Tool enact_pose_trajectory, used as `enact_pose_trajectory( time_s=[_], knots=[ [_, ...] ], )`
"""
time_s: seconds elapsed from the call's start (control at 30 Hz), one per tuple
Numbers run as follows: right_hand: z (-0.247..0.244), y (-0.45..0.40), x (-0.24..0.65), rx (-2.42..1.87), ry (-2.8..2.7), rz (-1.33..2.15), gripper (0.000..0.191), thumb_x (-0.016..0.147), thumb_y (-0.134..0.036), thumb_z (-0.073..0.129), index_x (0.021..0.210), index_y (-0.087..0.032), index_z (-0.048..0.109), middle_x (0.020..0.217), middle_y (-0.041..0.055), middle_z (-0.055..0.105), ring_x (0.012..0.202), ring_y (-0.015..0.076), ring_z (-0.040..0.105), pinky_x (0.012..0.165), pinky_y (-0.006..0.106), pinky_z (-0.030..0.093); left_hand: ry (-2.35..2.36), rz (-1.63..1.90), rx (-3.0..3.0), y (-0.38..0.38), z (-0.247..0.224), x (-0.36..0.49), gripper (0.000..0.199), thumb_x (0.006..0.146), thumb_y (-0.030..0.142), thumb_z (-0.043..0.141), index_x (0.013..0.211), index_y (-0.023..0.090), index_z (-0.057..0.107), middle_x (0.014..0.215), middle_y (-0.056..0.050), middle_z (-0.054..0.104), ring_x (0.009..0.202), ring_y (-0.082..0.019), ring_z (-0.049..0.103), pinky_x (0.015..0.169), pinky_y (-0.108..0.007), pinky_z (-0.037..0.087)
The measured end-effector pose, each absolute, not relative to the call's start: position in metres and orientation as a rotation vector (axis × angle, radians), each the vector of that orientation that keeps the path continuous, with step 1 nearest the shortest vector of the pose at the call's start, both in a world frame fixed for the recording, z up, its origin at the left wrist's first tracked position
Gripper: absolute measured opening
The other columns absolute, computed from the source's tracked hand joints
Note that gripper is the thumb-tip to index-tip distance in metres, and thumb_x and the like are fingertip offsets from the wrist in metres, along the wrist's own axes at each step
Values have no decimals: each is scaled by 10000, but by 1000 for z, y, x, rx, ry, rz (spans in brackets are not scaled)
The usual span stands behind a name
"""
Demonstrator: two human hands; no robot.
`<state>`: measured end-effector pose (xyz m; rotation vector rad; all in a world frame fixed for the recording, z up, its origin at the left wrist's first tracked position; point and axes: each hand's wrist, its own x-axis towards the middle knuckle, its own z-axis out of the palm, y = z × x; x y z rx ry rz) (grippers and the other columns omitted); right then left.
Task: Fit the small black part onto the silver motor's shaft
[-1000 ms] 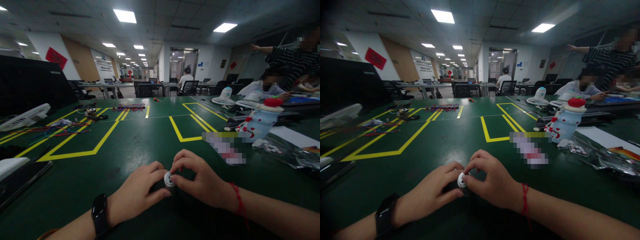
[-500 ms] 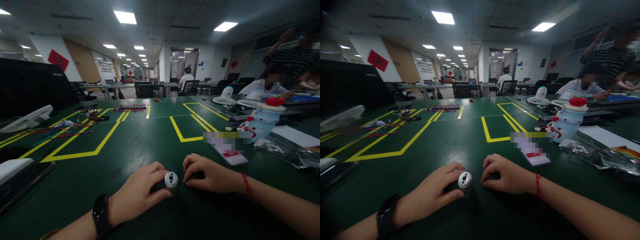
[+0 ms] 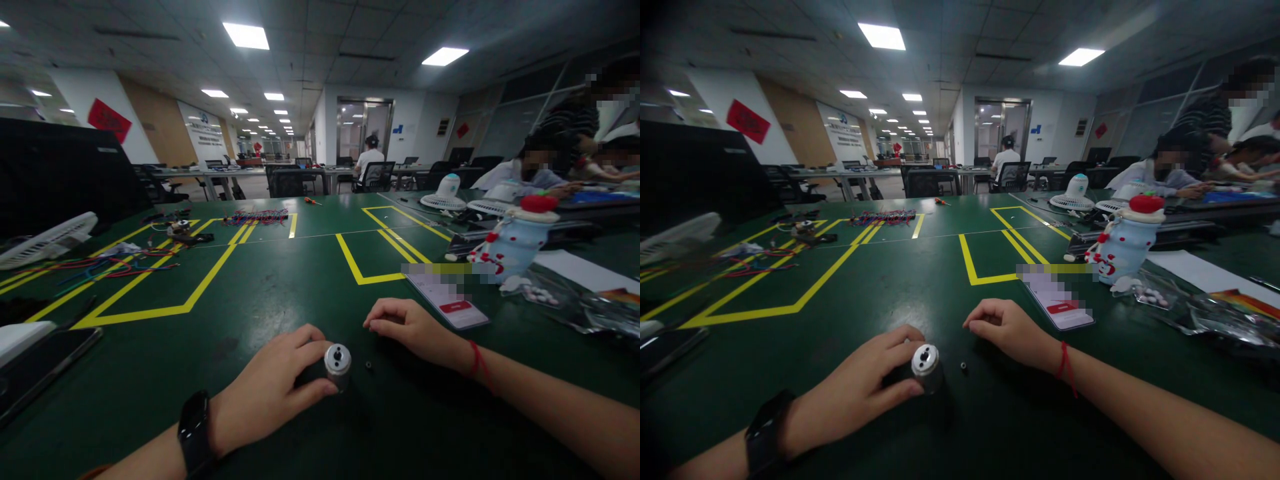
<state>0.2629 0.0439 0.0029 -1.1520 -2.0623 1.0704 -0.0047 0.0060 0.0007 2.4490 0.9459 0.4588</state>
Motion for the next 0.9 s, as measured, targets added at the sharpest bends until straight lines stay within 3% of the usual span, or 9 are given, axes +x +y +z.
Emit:
enact_pose_trajectory(
  time_s=[0.2, 0.43, 0.53, 0.73, 0.9],
  knots=[
    [4, 33, 260, -875, -2474, 834, 125, 782, -255, 722, 893, -197, 720, 987, 38, 607, 901, 170, 580, 807, 308, 465, 942, 458, 2444, 7, 1, -5, 199, 946, 298, 622, 1131, 259, 560, 1139, -17, 542, 971, -222, 541, 843, -325, 412],
    [17, 28, 241, -869, -2107, 786, 114, 863, -286, 661, 897, -182, 695, 907, 25, 584, 785, 130, 560, 694, 259, 462, 930, 477, 2456, 7, 0, -4, 189, 952, 340, 609, 1119, 261, 569, 1129, -18, 541, 948, -221, 544, 835, -324, 421],
    [28, 22, 227, -775, -2144, 783, 98, 852, -263, 677, 896, -181, 706, 930, 25, 572, 835, 129, 565, 743, 255, 460, 935, 475, 2475, 7, 0, -3, 181, 955, 340, 606, 1111, 257, 566, 1112, -16, 541, 929, -217, 543, 826, -326, 422],
    [32, 15, 217, -784, -2278, 845, 89, 851, -183, 649, 911, -183, 715, 950, 26, 580, 858, 132, 569, 783, 265, 456, 932, 468, 2493, 6, -1, -2, 198, 956, 332, 605, 1136, 266, 556, 1122, -17, 536, 948, -221, 538, 812, -326, 426],
    [21, 26, 232, -845, -2035, 1072, 200, 872, -223, 593, 1048, -197, 684, 1031, 44, 595, 858, 141, 574, 758, 276, 469, 934, 496, 2494, 7, -1, -3, 219, 942, 330, 613, 1134, 256, 538, 1117, -22, 546, 942, -223, 540, 815, -338, 429]
  ],
)
